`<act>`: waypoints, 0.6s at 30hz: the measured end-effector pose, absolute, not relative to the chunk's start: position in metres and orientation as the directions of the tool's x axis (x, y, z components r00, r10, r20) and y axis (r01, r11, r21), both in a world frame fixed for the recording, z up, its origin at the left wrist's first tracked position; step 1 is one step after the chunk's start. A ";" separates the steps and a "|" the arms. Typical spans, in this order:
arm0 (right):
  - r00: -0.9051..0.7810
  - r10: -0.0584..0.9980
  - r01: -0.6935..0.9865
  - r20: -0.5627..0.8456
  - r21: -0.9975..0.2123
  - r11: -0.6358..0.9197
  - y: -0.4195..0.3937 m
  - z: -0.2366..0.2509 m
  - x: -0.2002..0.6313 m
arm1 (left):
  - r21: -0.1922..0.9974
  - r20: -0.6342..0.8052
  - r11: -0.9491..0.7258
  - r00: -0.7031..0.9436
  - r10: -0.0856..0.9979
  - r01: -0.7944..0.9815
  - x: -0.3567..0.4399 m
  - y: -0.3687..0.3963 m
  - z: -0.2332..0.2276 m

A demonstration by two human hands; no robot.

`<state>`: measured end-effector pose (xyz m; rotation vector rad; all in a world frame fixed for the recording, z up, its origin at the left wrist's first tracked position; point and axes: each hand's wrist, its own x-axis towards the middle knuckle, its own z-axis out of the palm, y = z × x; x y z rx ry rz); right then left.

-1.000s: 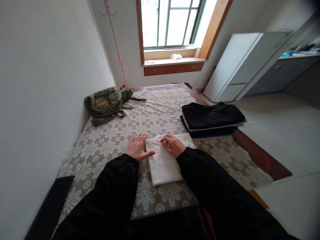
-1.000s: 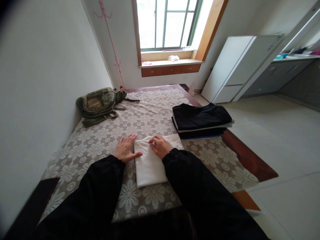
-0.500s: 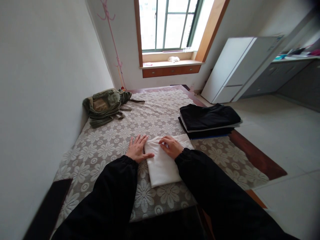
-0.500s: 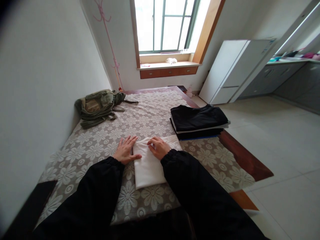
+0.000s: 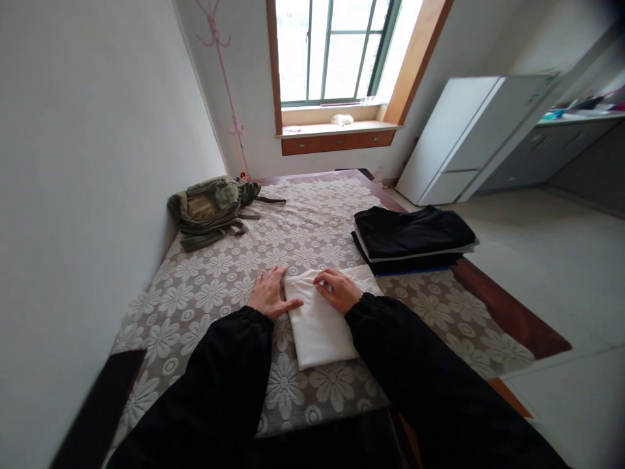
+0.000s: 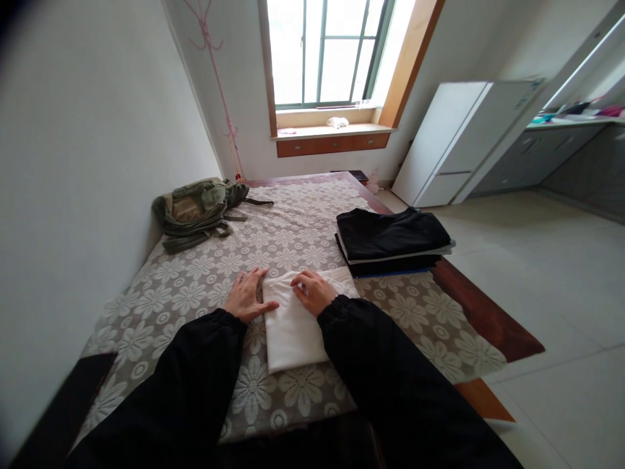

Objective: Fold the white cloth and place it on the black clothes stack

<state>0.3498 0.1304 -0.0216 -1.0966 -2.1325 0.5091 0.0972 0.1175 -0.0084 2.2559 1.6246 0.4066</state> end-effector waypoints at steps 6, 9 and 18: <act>-0.427 0.817 0.556 0.387 -0.600 0.575 0.131 -0.021 0.350 | 0.459 0.040 -0.295 0.313 0.949 0.838 0.097 0.118 -0.007; -0.431 0.817 0.557 0.383 -0.599 0.575 0.131 -0.022 0.350 | 0.473 0.038 -0.287 0.306 0.951 0.833 0.097 0.119 -0.006; -0.434 0.819 0.561 0.375 -0.598 0.572 0.131 -0.022 0.349 | 0.487 0.026 -0.258 0.281 0.959 0.835 0.099 0.120 -0.006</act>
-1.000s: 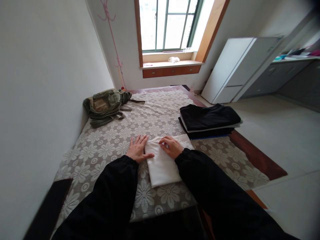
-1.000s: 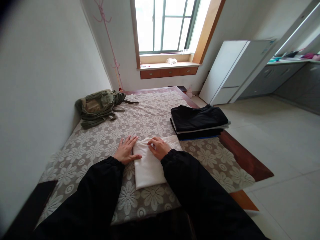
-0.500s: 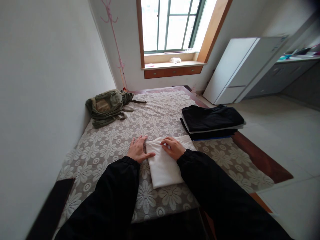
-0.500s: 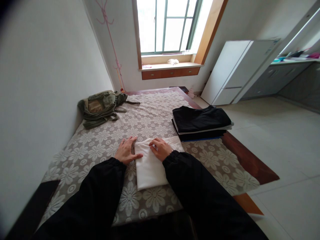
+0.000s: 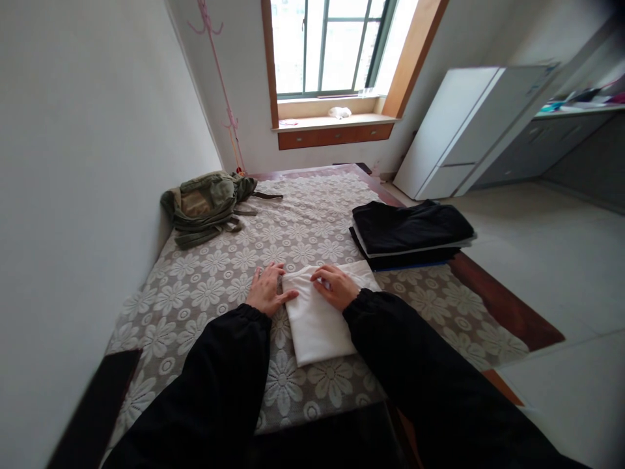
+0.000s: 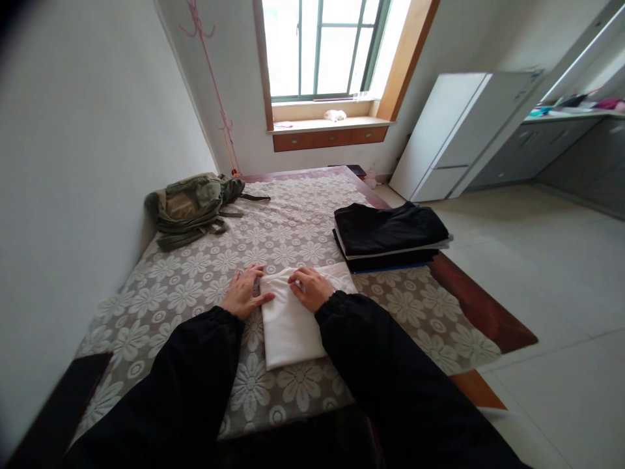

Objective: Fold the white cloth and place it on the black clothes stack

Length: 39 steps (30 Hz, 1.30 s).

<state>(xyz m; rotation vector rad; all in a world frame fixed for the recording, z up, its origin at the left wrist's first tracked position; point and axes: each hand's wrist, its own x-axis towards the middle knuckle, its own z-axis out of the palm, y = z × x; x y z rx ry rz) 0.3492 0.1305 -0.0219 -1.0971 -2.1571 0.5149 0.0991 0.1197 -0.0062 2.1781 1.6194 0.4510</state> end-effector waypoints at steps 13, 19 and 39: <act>-0.444 0.821 0.575 0.359 -0.589 0.568 0.130 -0.019 0.349 | 0.512 0.092 -0.247 0.233 0.968 0.823 0.102 0.119 -0.008; -0.445 0.819 0.574 0.361 -0.588 0.570 0.131 -0.021 0.349 | 0.474 0.085 -0.282 0.275 0.958 0.834 0.100 0.119 -0.007; -0.443 0.823 0.581 0.355 -0.585 0.565 0.132 -0.024 0.350 | 0.479 0.088 -0.270 0.260 0.961 0.835 0.107 0.116 -0.004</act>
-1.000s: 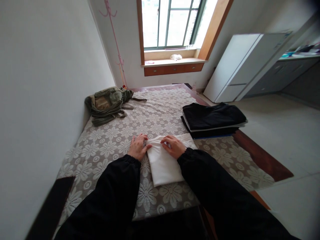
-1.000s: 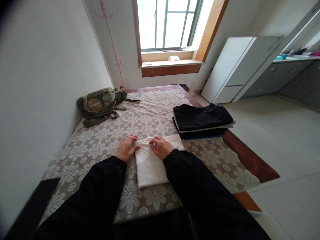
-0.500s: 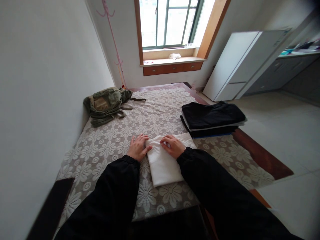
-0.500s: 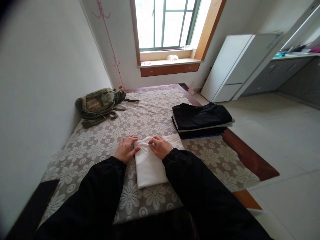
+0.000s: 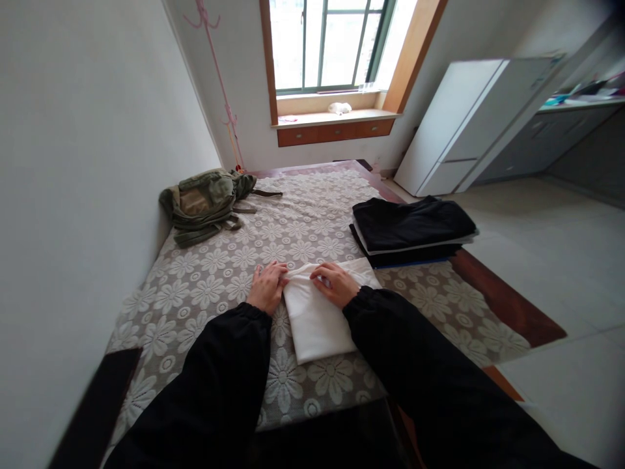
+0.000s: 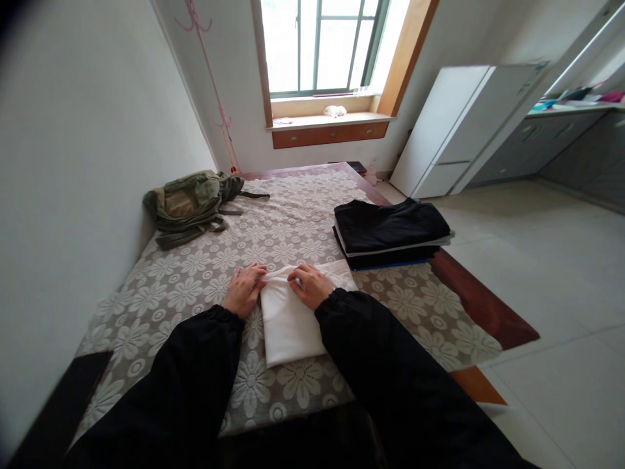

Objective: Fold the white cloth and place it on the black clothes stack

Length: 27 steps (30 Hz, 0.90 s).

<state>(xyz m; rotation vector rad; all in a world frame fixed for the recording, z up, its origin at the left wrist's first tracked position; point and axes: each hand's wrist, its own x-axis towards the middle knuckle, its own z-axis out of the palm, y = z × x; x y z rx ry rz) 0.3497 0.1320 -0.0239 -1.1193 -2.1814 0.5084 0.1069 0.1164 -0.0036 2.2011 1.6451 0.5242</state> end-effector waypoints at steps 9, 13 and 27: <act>-0.444 0.821 0.577 0.359 -0.586 0.569 0.131 -0.023 0.349 | 0.473 0.097 -0.315 0.307 0.947 0.823 0.105 0.115 -0.007; -0.445 0.815 0.572 0.370 -0.583 0.577 0.132 -0.024 0.349 | 0.463 0.063 -0.373 0.390 0.919 0.804 0.104 0.115 -0.006; -0.455 0.812 0.575 0.367 -0.576 0.582 0.132 -0.025 0.349 | 0.506 0.007 -0.407 0.469 0.883 0.760 0.098 0.118 -0.005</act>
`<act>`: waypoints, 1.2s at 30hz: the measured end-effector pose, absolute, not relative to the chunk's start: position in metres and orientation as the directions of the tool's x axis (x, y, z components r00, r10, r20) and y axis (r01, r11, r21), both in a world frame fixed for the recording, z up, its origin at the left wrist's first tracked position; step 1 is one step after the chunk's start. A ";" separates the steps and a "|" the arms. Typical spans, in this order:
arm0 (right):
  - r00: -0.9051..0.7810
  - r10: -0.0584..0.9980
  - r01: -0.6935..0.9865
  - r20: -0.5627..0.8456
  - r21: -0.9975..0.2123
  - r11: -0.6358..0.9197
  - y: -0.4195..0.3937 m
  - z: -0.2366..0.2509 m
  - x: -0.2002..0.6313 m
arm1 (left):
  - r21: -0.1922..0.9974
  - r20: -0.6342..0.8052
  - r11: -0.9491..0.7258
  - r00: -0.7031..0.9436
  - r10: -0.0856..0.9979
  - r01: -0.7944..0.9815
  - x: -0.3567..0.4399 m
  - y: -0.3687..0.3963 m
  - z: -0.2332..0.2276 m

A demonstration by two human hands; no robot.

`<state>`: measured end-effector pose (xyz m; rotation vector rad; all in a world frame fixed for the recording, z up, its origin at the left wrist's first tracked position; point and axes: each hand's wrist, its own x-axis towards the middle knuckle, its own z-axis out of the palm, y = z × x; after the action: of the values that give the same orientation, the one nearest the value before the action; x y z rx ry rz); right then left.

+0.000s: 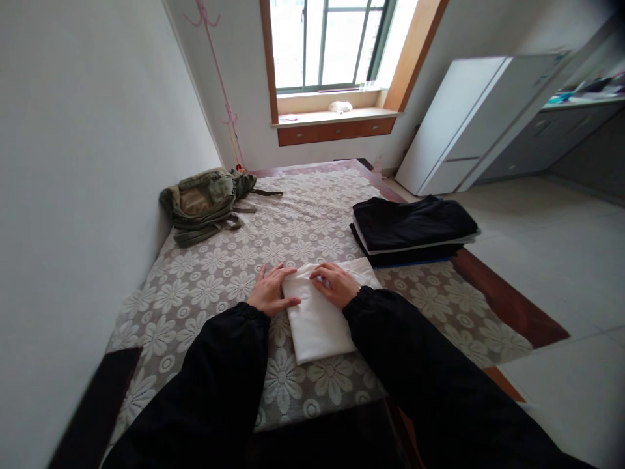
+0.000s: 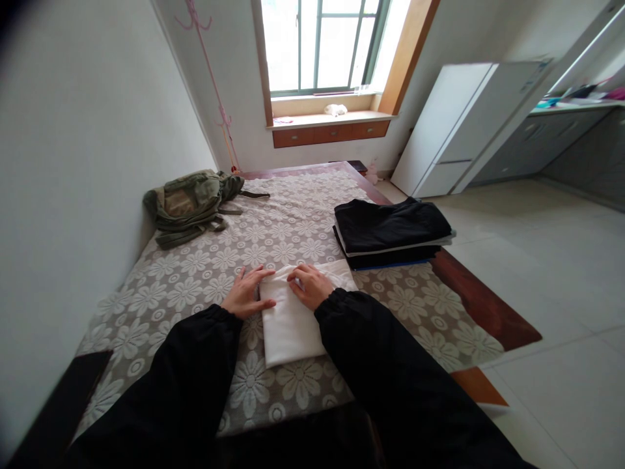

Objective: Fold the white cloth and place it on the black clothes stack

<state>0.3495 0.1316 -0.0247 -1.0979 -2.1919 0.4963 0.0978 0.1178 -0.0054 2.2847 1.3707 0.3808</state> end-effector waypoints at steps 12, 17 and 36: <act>-0.457 0.809 0.577 0.369 -0.570 0.585 0.132 -0.025 0.350 | 0.527 -0.020 -0.426 0.512 0.859 0.736 0.095 0.120 -0.005; -0.458 0.808 0.575 0.371 -0.569 0.588 0.132 -0.025 0.350 | 0.538 0.002 -0.441 0.522 0.853 0.718 0.093 0.120 -0.006; -0.462 0.811 0.569 0.360 -0.581 0.582 0.131 -0.023 0.350 | 0.506 -0.007 -0.446 0.521 0.854 0.738 0.097 0.118 -0.006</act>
<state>0.3502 0.1310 -0.0230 -1.0934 -2.1971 0.5103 0.0965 0.1181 -0.0056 2.3139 1.3018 0.3447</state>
